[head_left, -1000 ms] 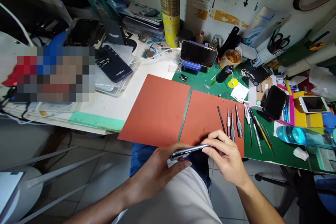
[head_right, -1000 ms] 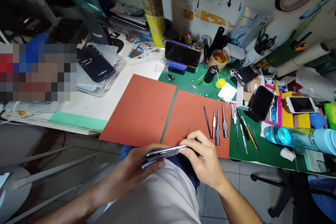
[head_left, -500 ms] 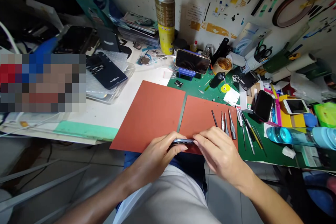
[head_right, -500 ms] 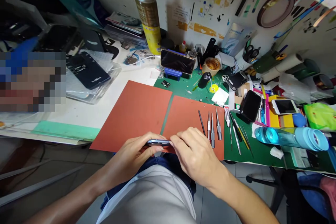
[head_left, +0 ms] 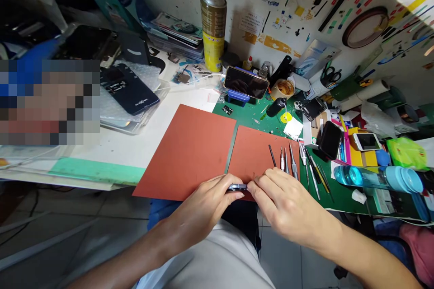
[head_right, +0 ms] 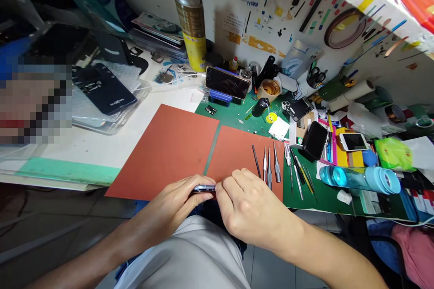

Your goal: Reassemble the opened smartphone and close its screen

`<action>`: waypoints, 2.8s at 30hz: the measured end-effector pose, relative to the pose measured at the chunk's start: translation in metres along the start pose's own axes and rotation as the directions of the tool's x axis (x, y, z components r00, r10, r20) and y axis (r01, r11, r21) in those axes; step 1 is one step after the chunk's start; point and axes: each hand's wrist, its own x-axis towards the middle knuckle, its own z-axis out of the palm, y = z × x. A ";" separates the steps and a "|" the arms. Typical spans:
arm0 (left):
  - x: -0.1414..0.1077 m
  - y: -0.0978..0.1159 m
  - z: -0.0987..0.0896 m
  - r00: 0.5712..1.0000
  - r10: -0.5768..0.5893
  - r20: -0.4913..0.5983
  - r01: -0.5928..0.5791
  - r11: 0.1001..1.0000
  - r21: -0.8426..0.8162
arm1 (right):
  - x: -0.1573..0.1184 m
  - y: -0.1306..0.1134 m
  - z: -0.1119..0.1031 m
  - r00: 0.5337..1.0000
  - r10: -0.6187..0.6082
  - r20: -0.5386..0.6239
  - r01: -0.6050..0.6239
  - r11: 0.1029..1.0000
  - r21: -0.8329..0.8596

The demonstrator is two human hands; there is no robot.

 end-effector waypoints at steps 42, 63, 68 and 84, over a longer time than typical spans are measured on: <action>0.015 -0.007 0.034 0.873 -0.346 -0.345 0.189 0.890 -0.415 | -0.007 0.017 0.021 0.962 0.255 0.099 -0.273 0.867 0.417; 0.025 0.000 0.037 0.888 -0.258 -0.382 0.104 0.919 -0.379 | 0.008 0.018 -0.009 0.928 0.070 0.365 -0.060 0.997 -0.040; 0.024 -0.002 0.036 0.889 -0.286 -0.359 0.124 0.903 -0.411 | 0.001 0.013 -0.007 0.916 0.210 0.341 -0.268 0.954 0.133; 0.022 -0.005 0.035 0.888 -0.334 -0.317 0.178 0.884 -0.432 | -0.009 0.005 0.020 0.928 0.338 0.155 -0.369 0.892 0.262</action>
